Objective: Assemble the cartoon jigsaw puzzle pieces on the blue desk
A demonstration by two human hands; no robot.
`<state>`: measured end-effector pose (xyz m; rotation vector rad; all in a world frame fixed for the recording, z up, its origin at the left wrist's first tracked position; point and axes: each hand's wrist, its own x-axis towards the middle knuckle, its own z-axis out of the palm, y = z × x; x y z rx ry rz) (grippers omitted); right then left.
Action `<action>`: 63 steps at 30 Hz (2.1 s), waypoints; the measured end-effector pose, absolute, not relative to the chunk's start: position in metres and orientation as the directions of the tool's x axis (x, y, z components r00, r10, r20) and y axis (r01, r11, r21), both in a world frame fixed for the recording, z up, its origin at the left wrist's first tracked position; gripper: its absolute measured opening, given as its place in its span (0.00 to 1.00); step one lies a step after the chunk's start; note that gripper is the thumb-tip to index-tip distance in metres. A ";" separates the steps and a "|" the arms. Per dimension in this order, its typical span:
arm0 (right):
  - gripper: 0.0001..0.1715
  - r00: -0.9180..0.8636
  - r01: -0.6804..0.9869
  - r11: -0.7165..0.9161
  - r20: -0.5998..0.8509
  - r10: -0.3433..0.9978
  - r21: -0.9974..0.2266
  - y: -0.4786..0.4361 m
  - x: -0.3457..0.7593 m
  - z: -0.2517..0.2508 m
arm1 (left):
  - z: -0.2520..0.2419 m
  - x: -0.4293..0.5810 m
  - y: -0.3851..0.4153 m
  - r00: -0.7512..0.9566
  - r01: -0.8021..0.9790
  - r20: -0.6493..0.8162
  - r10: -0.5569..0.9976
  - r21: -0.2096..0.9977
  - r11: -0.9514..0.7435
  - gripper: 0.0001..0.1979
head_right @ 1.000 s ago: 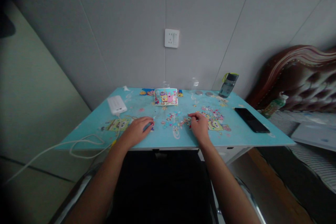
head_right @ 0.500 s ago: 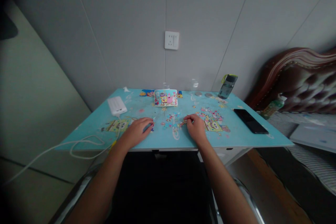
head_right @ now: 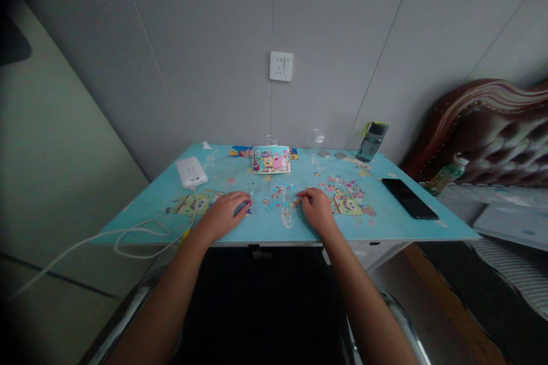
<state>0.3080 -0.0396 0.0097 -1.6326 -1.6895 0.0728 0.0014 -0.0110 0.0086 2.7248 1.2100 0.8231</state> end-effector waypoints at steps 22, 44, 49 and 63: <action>0.17 -0.072 0.740 0.419 0.557 0.827 -0.526 -0.046 0.301 0.017 | 0.009 0.002 -0.012 0.552 0.680 0.436 0.711 0.257 -0.686 0.12; 0.22 0.400 0.648 0.136 0.488 0.776 -0.749 -0.040 0.320 0.008 | 0.009 0.001 -0.013 0.543 0.687 0.433 0.719 0.263 -0.677 0.12; 0.23 0.380 0.690 0.120 0.499 0.779 -0.714 -0.039 0.322 0.007 | 0.008 0.001 -0.012 0.550 0.677 0.438 0.711 0.265 -0.687 0.12; 0.14 0.158 0.832 0.100 0.405 0.901 -0.546 -0.036 0.313 0.003 | 0.007 0.001 -0.011 0.550 0.675 0.443 0.708 0.263 -0.689 0.12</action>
